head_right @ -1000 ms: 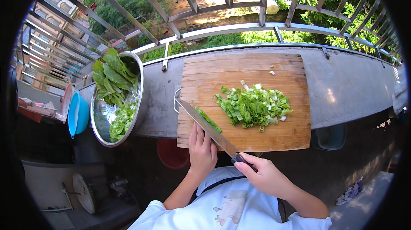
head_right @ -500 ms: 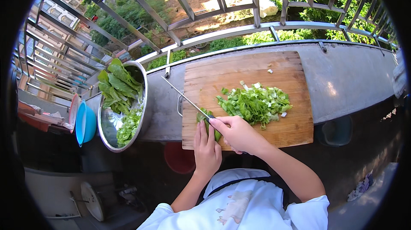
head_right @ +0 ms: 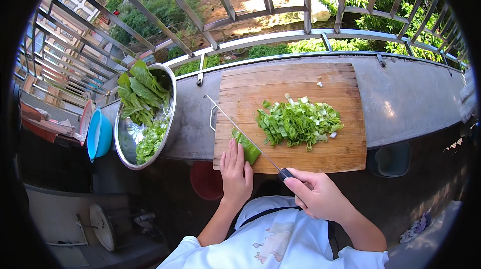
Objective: The person repeatedly chops leafy green vegetables on a wooden cutting board using a cleaver and transfers the chopped pieces into a metal bowl. The person handles the vegetables one at a time, slices them into small pieces, and accumulates them in the bowl.
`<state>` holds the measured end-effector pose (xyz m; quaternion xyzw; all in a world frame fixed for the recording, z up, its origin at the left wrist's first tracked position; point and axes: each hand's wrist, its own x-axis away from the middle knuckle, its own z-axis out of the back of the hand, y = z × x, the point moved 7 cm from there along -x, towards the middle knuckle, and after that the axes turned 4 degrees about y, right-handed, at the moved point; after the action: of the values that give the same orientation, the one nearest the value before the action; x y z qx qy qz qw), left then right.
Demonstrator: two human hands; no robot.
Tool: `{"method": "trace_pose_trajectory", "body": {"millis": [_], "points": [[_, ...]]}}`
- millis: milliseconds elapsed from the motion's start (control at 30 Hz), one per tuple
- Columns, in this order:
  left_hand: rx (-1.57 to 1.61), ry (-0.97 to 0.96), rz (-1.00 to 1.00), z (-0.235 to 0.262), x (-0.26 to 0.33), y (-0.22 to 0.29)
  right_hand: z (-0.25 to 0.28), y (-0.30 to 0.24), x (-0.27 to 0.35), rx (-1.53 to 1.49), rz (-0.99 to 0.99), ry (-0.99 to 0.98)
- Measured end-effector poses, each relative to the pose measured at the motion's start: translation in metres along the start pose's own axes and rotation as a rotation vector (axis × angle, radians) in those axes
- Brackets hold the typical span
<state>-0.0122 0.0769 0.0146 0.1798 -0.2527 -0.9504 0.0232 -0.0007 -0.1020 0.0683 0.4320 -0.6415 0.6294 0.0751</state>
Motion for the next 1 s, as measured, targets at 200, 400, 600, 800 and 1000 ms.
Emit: {"method": "trace_pose_trajectory", "body": {"millis": [200,400,600,800,1000], "points": [[-0.037,0.018,-0.027,-0.003,0.004,0.001,-0.004,0.01,0.009,-0.006,-0.053,-0.042],[-0.091,-0.016,-0.067,-0.007,0.004,0.0,-0.01,0.02,-0.002,0.062,0.021,-0.031],[-0.061,-0.022,-0.076,-0.007,0.005,0.0,-0.016,0.018,-0.011,0.16,0.046,-0.021],[-0.032,-0.014,-0.103,-0.007,0.003,0.002,-0.029,-0.005,-0.058,0.119,-0.034,-0.061],[-0.077,-0.045,-0.099,-0.005,0.003,0.002,-0.031,-0.018,-0.082,0.053,0.012,-0.085]]}}
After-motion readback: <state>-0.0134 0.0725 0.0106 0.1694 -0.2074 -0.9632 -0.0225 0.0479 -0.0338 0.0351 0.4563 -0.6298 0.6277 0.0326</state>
